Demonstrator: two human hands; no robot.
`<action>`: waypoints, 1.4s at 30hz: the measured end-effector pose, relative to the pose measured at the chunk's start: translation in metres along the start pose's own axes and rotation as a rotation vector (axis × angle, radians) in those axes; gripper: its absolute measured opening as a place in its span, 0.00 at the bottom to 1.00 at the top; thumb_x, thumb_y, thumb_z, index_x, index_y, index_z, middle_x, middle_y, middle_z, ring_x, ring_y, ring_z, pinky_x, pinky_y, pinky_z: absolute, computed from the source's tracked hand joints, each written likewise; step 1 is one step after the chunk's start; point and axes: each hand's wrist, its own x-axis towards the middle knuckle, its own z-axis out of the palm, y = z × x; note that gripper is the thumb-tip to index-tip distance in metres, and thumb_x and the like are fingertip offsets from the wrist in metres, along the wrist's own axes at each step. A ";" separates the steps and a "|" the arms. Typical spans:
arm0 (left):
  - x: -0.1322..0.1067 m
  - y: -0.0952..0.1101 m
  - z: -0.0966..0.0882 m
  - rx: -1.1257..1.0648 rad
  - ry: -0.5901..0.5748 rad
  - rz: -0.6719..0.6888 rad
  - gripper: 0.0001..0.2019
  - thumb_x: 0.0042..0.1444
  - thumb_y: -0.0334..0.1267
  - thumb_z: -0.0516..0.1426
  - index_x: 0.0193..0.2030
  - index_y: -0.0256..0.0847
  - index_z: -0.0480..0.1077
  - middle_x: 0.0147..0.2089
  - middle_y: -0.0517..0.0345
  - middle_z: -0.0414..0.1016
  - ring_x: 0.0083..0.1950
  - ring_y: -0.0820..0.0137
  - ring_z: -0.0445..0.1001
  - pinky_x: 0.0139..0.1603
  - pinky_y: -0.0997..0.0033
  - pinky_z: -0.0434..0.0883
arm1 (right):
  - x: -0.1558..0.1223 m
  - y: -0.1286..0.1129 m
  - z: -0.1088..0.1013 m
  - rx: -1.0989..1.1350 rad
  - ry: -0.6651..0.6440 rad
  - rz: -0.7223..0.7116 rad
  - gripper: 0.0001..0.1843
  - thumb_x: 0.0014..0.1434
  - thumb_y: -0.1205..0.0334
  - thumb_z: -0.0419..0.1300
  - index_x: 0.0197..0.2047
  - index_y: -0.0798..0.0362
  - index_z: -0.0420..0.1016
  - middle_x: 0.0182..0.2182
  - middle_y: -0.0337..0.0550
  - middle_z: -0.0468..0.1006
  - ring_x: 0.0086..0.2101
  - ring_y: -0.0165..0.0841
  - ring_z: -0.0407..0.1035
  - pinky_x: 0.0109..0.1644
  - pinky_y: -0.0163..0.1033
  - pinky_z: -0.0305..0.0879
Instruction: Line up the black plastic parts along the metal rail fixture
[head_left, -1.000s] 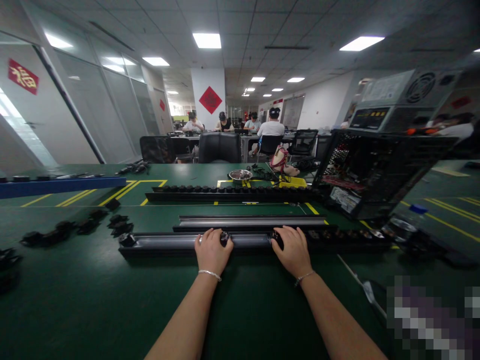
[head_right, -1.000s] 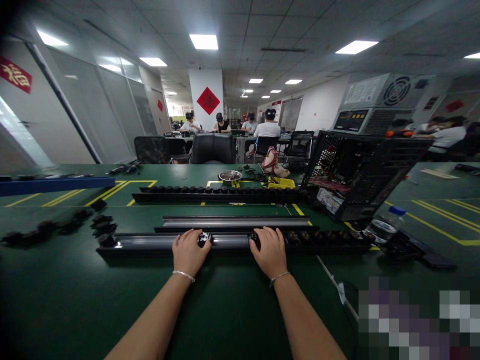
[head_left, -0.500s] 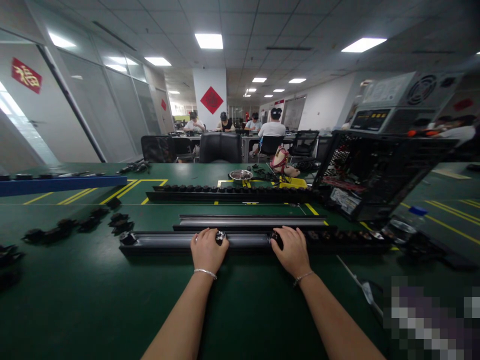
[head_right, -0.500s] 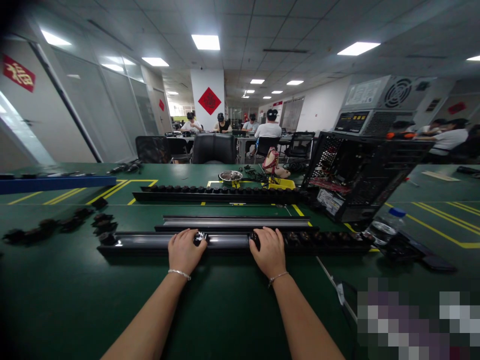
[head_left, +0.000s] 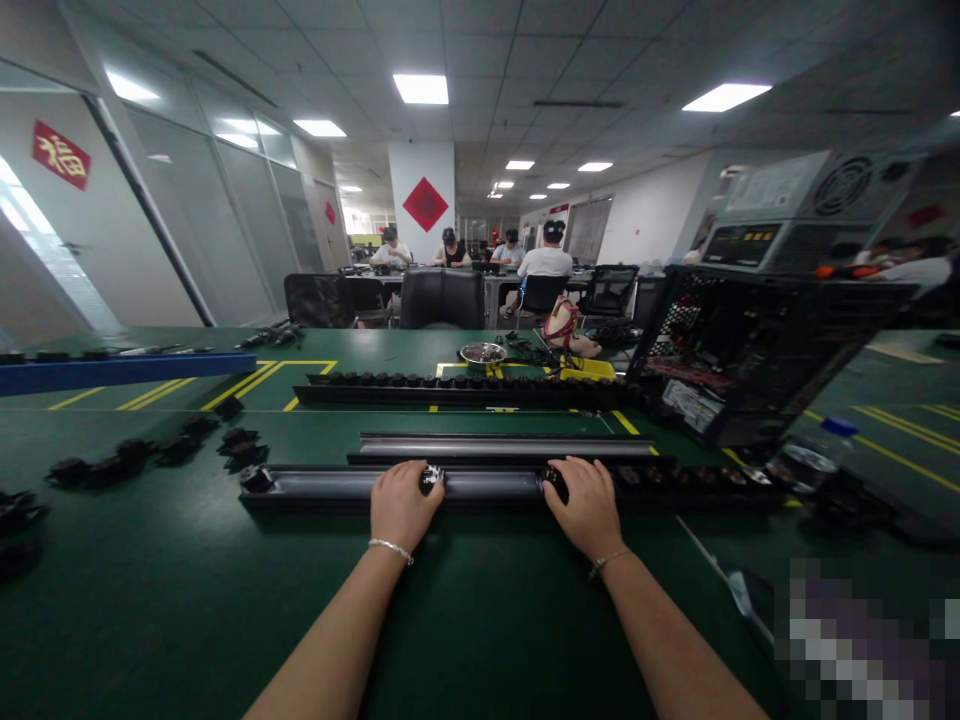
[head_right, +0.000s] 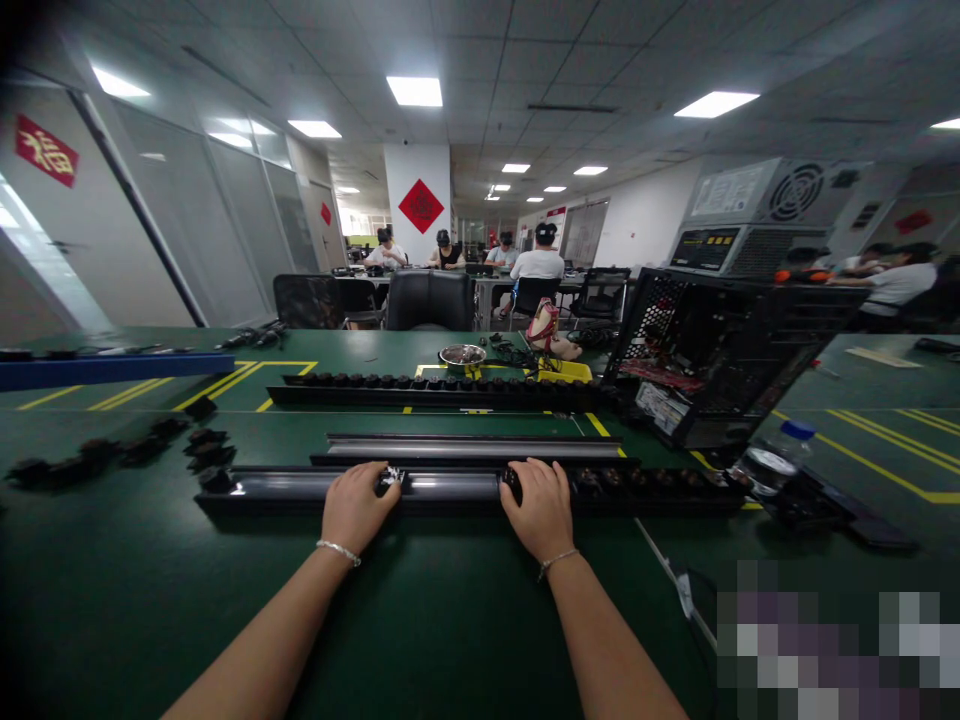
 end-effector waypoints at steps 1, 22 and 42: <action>0.000 -0.002 0.000 -0.008 0.001 -0.003 0.16 0.51 0.43 0.53 0.45 0.42 0.71 0.47 0.53 0.75 0.50 0.63 0.70 0.53 0.62 0.62 | 0.000 0.000 0.000 -0.001 0.001 0.001 0.16 0.56 0.56 0.50 0.45 0.52 0.70 0.43 0.45 0.76 0.49 0.39 0.64 0.60 0.50 0.45; -0.002 -0.007 -0.001 0.018 0.056 -0.051 0.17 0.51 0.43 0.52 0.45 0.41 0.71 0.46 0.54 0.76 0.50 0.62 0.70 0.54 0.60 0.60 | 0.000 0.001 0.001 0.006 0.005 -0.008 0.16 0.56 0.55 0.51 0.45 0.51 0.70 0.43 0.44 0.76 0.49 0.39 0.64 0.60 0.50 0.45; 0.000 -0.018 0.002 0.026 0.081 -0.079 0.16 0.50 0.44 0.52 0.43 0.41 0.72 0.44 0.53 0.76 0.48 0.63 0.70 0.54 0.61 0.59 | 0.000 0.001 0.000 -0.001 -0.015 0.000 0.17 0.57 0.55 0.50 0.46 0.52 0.71 0.43 0.45 0.75 0.49 0.39 0.64 0.60 0.50 0.45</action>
